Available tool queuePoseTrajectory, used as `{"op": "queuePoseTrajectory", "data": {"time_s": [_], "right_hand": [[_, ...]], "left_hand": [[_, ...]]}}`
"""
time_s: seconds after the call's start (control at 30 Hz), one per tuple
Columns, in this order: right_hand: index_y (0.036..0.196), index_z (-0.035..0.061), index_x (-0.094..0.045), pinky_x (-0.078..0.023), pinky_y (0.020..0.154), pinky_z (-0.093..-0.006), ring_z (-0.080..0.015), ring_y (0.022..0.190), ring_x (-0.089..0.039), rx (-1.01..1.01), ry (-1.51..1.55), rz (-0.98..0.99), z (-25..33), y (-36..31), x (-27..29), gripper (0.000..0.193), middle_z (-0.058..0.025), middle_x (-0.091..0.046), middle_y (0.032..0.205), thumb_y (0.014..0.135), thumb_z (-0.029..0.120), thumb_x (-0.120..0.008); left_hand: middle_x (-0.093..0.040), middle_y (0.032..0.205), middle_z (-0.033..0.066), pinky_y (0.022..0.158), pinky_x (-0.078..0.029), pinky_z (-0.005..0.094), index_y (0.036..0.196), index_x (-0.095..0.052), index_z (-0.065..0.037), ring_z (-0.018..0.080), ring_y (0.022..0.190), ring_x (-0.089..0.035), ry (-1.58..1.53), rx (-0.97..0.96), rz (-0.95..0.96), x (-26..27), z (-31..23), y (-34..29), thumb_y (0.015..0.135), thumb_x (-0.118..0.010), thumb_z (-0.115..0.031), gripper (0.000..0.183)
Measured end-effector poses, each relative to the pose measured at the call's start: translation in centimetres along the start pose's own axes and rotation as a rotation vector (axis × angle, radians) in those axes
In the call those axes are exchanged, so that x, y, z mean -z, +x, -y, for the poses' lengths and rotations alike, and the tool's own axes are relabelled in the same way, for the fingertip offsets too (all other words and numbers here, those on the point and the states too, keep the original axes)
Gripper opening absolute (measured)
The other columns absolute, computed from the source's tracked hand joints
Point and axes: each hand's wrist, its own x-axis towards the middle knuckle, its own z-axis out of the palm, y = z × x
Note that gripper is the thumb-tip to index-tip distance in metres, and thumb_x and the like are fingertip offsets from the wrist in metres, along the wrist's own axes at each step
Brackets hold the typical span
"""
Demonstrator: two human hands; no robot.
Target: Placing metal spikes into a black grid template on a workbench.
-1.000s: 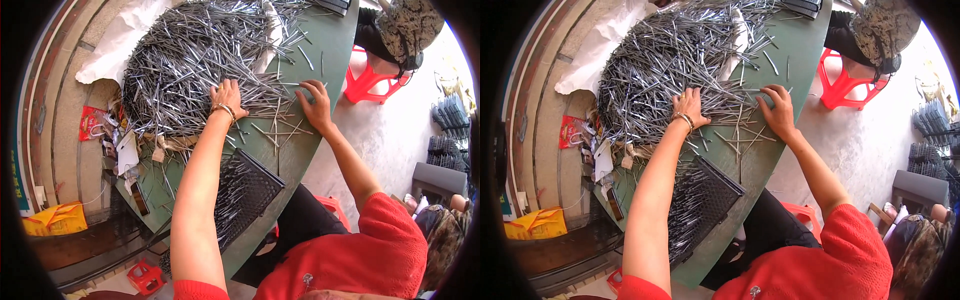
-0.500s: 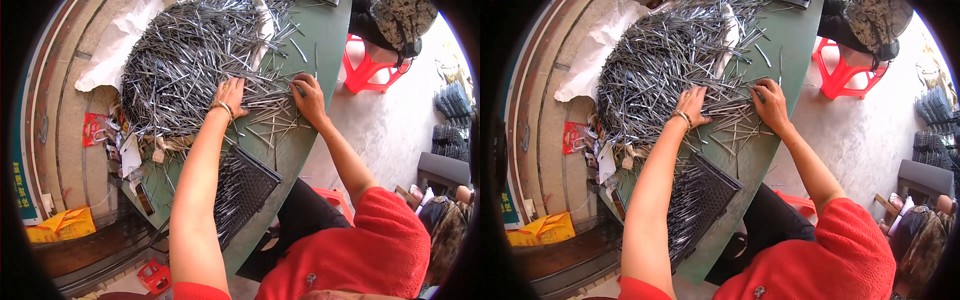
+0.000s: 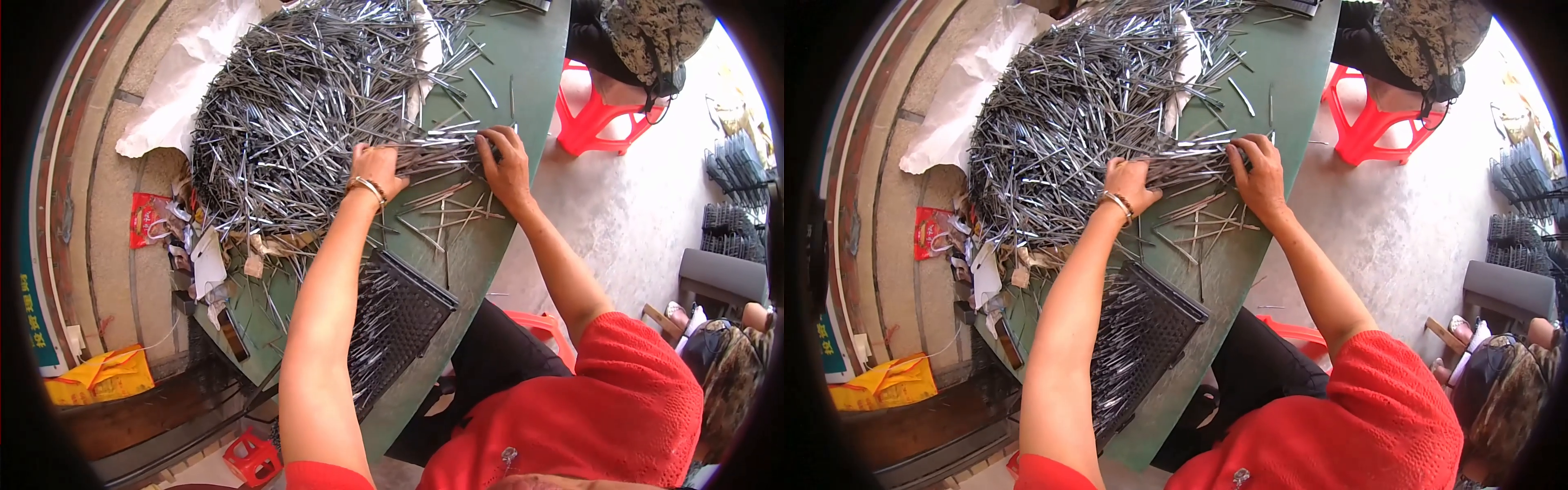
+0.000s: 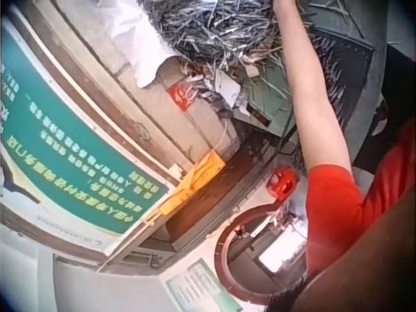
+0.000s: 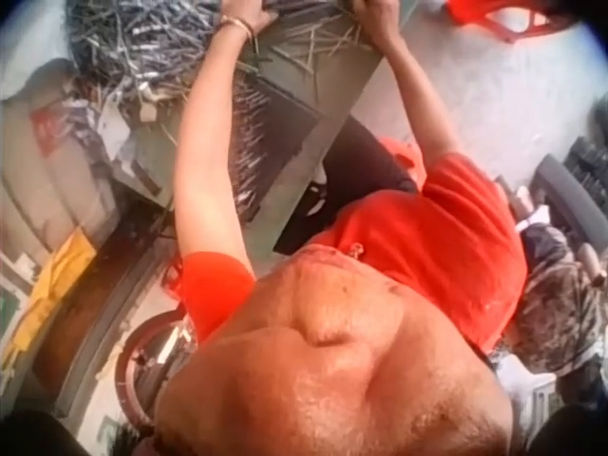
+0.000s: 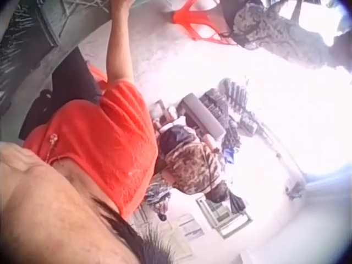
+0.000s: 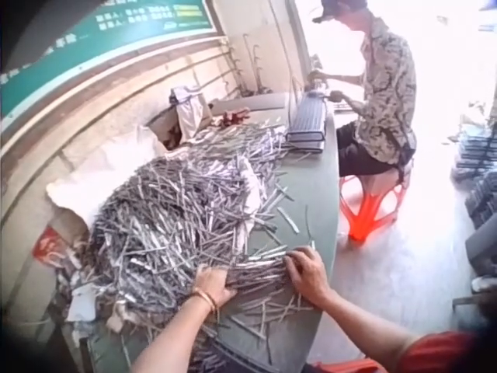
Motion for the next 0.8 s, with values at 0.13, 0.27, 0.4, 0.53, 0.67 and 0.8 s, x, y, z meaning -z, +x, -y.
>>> {"op": "queuePoseTrajectory", "data": {"time_s": [0.13,0.27,0.4,0.53,0.67,0.8], "right_hand": [[0.094,0.0016,-0.063,-0.046,0.078,-0.0366,-0.0292,0.089,-0.058,-0.074,0.039,-0.02,0.4,0.2,0.1,0.014,-0.0116,-0.06,0.098,0.084,0.012,-0.064],[0.094,0.001,-0.063,-0.047,0.077,-0.0349,-0.0281,0.088,-0.059,-0.012,-0.002,0.02,-0.7,0.0,0.3,0.013,-0.0118,-0.059,0.097,0.085,0.011,-0.063],[0.093,0.0012,-0.064,-0.048,0.077,-0.0352,-0.0281,0.089,-0.059,-0.001,-0.029,0.04,-0.8,-0.1,0.4,0.012,-0.0118,-0.06,0.097,0.084,0.009,-0.063],[0.091,0.0013,-0.064,-0.047,0.079,-0.0359,-0.0284,0.09,-0.059,0.025,-0.01,0.045,-0.2,-0.1,0.0,0.011,-0.0118,-0.06,0.097,0.082,0.007,-0.063],[0.091,0.0014,-0.065,-0.047,0.079,-0.0359,-0.0287,0.089,-0.06,0.002,0.006,0.07,-0.6,0.0,0.0,0.011,-0.0112,-0.061,0.095,0.081,0.006,-0.063],[0.09,0.0012,-0.064,-0.047,0.079,-0.0356,-0.0286,0.088,-0.06,0.009,-0.008,0.069,-0.8,0.1,0.1,0.01,-0.0112,-0.062,0.094,0.081,0.006,-0.063]], "left_hand": [[-0.066,0.083,0.0135,0.069,-0.05,0.0344,0.09,-0.06,0.0,0.0249,0.073,-0.064,-0.518,0.083,-0.331,0.8,1.9,0.3,0.068,-0.072,-0.024,0.035],[-0.066,0.084,0.0041,0.07,-0.047,0.0266,0.095,-0.063,-0.002,0.0111,0.073,-0.058,-1.11,0.153,-0.51,3.4,2.7,0.4,0.074,-0.076,-0.025,0.035],[-0.067,0.085,0.0025,0.066,-0.048,0.0253,0.089,-0.066,-0.003,0.0103,0.072,-0.06,-1.648,0.114,-0.581,3.5,2.5,1.4,0.074,-0.077,-0.013,0.022],[-0.068,0.086,0.0013,0.07,-0.049,0.0258,0.09,-0.067,-0.006,0.0109,0.076,-0.063,-1.39,0.187,-0.699,-2.0,1.9,2.1,0.071,-0.076,-0.008,0.021],[-0.068,0.086,0.0018,0.073,-0.05,0.0256,0.092,-0.066,-0.004,0.0112,0.077,-0.063,-1.412,0.177,-0.672,-3.2,0.8,2.7,0.073,-0.074,-0.005,0.021],[-0.067,0.085,0.0009,0.073,-0.048,0.0263,0.093,-0.065,-0.003,0.0109,0.076,-0.061,-1.539,0.139,-0.727,-3.0,0.3,2.9,0.073,-0.075,-0.01,0.023]]}}
